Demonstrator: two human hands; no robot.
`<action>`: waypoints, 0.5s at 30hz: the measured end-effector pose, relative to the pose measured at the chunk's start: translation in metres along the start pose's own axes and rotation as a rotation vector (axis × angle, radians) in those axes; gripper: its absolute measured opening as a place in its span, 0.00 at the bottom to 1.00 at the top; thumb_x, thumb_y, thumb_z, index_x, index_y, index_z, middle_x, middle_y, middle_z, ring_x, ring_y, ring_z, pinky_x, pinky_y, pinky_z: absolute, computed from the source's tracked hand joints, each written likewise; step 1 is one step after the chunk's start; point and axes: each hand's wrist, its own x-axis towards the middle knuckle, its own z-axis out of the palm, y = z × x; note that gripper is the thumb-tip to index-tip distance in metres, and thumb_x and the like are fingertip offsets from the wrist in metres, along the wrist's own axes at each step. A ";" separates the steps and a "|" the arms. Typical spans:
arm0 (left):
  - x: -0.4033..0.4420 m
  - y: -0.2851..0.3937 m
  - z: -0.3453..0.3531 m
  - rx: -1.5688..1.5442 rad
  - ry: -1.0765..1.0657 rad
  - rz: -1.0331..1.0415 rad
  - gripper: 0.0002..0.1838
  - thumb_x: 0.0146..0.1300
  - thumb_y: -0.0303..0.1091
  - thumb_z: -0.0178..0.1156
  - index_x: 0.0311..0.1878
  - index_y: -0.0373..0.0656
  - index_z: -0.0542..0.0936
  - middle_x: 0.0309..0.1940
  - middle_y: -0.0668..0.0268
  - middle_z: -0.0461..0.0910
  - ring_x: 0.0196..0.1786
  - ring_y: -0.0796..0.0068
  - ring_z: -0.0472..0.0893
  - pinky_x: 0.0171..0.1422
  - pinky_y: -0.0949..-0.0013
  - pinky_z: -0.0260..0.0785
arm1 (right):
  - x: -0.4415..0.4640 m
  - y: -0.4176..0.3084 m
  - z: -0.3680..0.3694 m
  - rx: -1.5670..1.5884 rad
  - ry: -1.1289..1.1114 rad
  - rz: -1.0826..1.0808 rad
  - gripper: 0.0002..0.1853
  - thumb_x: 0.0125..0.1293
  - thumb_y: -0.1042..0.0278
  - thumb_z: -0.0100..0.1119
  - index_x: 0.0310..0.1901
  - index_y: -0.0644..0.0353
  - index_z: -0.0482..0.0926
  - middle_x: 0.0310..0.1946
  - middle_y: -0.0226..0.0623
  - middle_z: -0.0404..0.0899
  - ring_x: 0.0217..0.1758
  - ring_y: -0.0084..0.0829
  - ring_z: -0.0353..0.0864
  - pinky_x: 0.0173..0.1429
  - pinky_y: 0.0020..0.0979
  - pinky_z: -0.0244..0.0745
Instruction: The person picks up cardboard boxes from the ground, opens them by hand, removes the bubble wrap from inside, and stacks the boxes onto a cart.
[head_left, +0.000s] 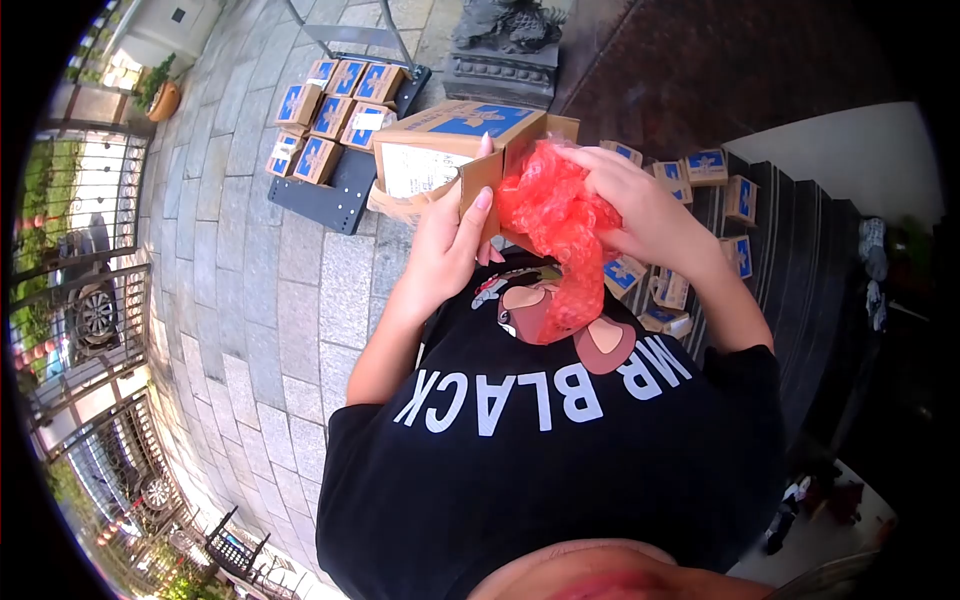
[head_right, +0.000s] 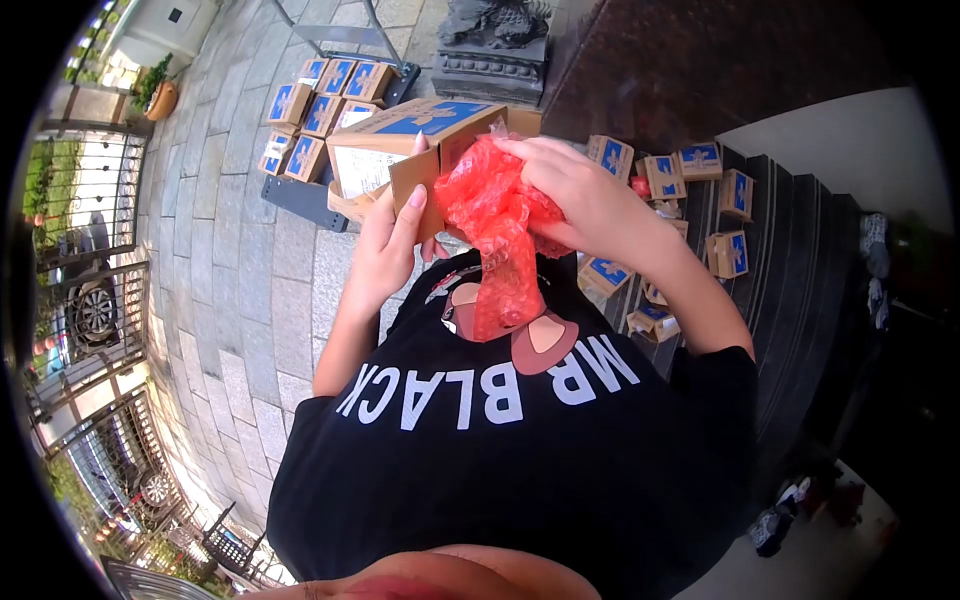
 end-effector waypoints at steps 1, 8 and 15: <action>-0.001 0.001 0.000 0.004 -0.003 0.000 0.27 0.79 0.36 0.41 0.78 0.45 0.55 0.28 0.71 0.74 0.20 0.87 0.69 0.28 0.79 0.71 | 0.001 0.000 0.002 0.074 0.016 0.036 0.26 0.51 0.72 0.72 0.51 0.63 0.70 0.64 0.47 0.71 0.68 0.51 0.69 0.68 0.42 0.68; -0.003 0.006 0.003 0.077 -0.124 -0.012 0.28 0.79 0.39 0.41 0.78 0.40 0.53 0.25 0.70 0.73 0.21 0.85 0.69 0.29 0.79 0.70 | 0.010 0.012 0.013 -0.036 0.120 0.043 0.31 0.49 0.71 0.71 0.57 0.61 0.71 0.54 0.47 0.75 0.59 0.49 0.75 0.62 0.40 0.72; -0.003 0.010 0.005 0.164 -0.127 0.076 0.27 0.79 0.36 0.40 0.77 0.40 0.55 0.23 0.70 0.72 0.21 0.84 0.71 0.29 0.77 0.71 | 0.039 0.021 0.027 -0.121 0.255 0.002 0.19 0.53 0.71 0.66 0.48 0.61 0.77 0.46 0.42 0.80 0.51 0.46 0.80 0.55 0.38 0.77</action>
